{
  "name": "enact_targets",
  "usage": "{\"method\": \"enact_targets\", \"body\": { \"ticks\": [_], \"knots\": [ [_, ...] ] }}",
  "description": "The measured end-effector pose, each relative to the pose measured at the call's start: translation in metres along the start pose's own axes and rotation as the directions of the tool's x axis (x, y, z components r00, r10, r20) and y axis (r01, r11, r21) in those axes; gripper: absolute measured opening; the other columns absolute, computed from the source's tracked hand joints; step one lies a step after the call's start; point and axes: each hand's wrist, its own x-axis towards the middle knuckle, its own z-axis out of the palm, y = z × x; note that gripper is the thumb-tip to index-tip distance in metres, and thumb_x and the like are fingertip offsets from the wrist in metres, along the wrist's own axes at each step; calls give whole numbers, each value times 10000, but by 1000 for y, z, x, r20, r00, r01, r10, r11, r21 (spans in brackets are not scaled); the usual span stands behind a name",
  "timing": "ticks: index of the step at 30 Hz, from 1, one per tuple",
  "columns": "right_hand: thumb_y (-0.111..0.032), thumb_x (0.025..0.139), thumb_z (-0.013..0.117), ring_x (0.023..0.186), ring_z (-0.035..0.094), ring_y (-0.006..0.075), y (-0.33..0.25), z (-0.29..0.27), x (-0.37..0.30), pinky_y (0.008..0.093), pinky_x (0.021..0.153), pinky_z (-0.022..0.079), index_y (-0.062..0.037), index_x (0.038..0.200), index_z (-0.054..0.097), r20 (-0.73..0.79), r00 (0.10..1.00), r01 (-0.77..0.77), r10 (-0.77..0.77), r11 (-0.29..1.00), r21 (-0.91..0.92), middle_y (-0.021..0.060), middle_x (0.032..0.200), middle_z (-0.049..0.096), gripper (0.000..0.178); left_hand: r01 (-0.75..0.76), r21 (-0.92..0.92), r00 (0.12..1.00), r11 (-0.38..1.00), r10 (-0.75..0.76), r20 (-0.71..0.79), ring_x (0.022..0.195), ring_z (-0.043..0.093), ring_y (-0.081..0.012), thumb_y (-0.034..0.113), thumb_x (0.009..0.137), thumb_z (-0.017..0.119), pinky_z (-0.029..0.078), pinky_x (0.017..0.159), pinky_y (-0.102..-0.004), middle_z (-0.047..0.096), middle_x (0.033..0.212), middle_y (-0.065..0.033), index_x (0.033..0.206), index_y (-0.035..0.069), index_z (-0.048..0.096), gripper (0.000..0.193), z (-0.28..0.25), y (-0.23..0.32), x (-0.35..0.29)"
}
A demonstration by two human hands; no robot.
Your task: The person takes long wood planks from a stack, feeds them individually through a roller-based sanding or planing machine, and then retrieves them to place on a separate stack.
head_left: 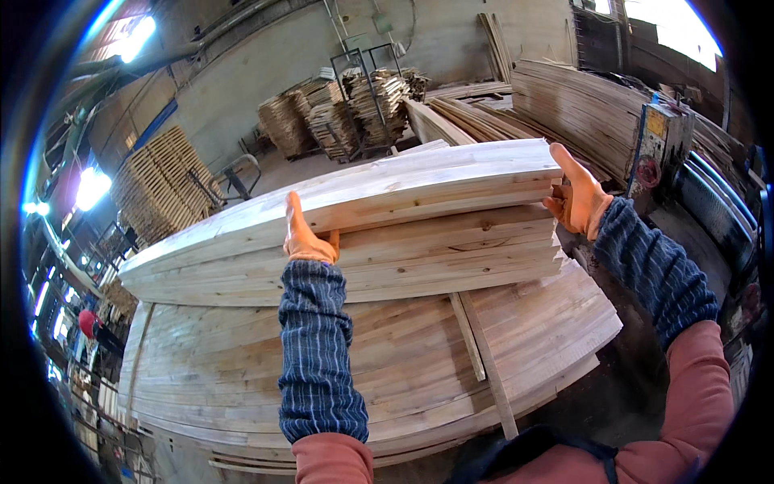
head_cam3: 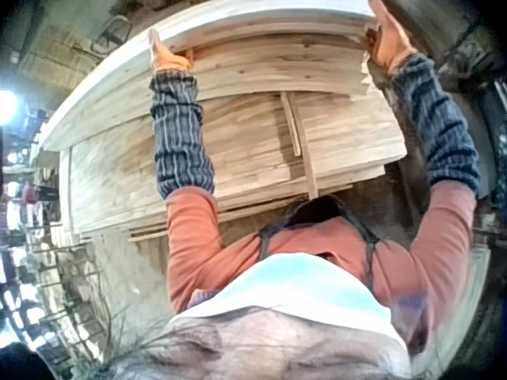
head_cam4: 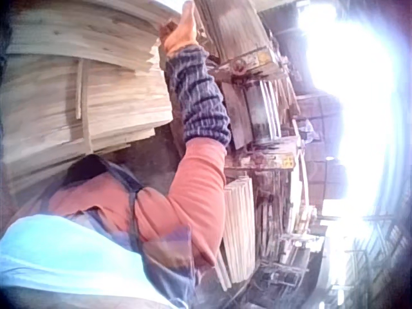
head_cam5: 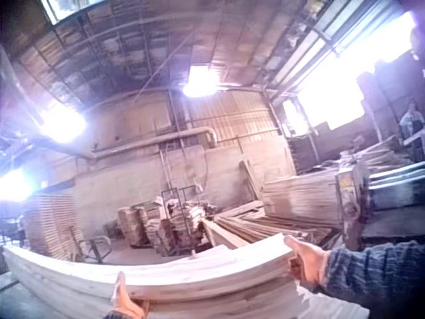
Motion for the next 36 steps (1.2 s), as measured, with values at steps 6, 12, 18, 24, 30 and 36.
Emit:
{"method": "enact_targets", "body": {
  "ticks": [6, 12, 18, 24, 30, 36],
  "knots": [
    [-576, 813, 865, 738, 621, 163, 3, -4, -7, 239, 574, 586, -100, 1260, 636, 10, 999, 36, -38, 989, 141, 105, 991, 620, 692, 120, -21, 992, 993, -121, -31, 1142, 543, -201, 695, 693, 879, 541, 811, -309, 593, 1234, -13, 1259, 282, 634, 742, -13, 11, 8],
    [-733, 854, 736, 852, 629, 216, -6, -11, -41, 357, 704, 577, -100, 1296, 620, 102, 994, 36, -26, 995, -98, 82, 1014, 596, 780, 166, 63, 981, 984, -159, -110, 1116, 556, -227, 702, 740, 815, 515, 804, -378, 593, 1208, -34, 1216, 270, 630, 668, -53, 39, -5],
    [-712, 960, 602, 1106, 648, 237, -94, -18, -42, 351, 932, 548, -78, 1434, 584, 574, 818, 457, 25, 577, -677, 135, 1305, 638, 792, 271, -321, 962, 908, -248, 109, 1250, 571, -301, 613, 877, 739, 483, 1053, -477, 585, 1398, -107, 1412, 153, 533, 735, -65, 11, -88],
    [-781, 881, 633, 1510, 366, 389, 64, 188, -52, 492, 1239, 348, -58, 1665, 253, 783, 180, 638, 595, 535, -554, 248, 1636, 378, 1132, 376, -69, 861, 924, -320, 396, 1283, 600, -302, 531, 970, 705, 505, 1130, -474, 578, 1412, -152, 1456, 96, 502, 683, -83, -32, -199],
    [-432, 769, 884, 1355, 525, 312, 181, 275, -101, 426, 1129, 448, -147, 1659, 280, 784, -40, 417, 619, 724, -550, 196, 1546, 487, 1112, 529, 210, 666, 822, -555, 499, 1329, 579, -291, 542, 961, 716, 432, 1191, -474, 547, 1445, -155, 1607, 81, 333, 882, -120, -111, -271],
    [-529, 655, 911, 1376, 515, 411, 159, 173, -111, 475, 1167, 422, -199, 1644, 304, 730, 235, 612, 642, 485, -624, 243, 1543, 479, 1206, 254, 506, 473, 824, -563, 678, 1390, 541, -234, 306, 1048, 667, 455, 1145, -388, 550, 1503, -144, 1537, 48, 500, 577, -140, -110, -283]
  ]
}}
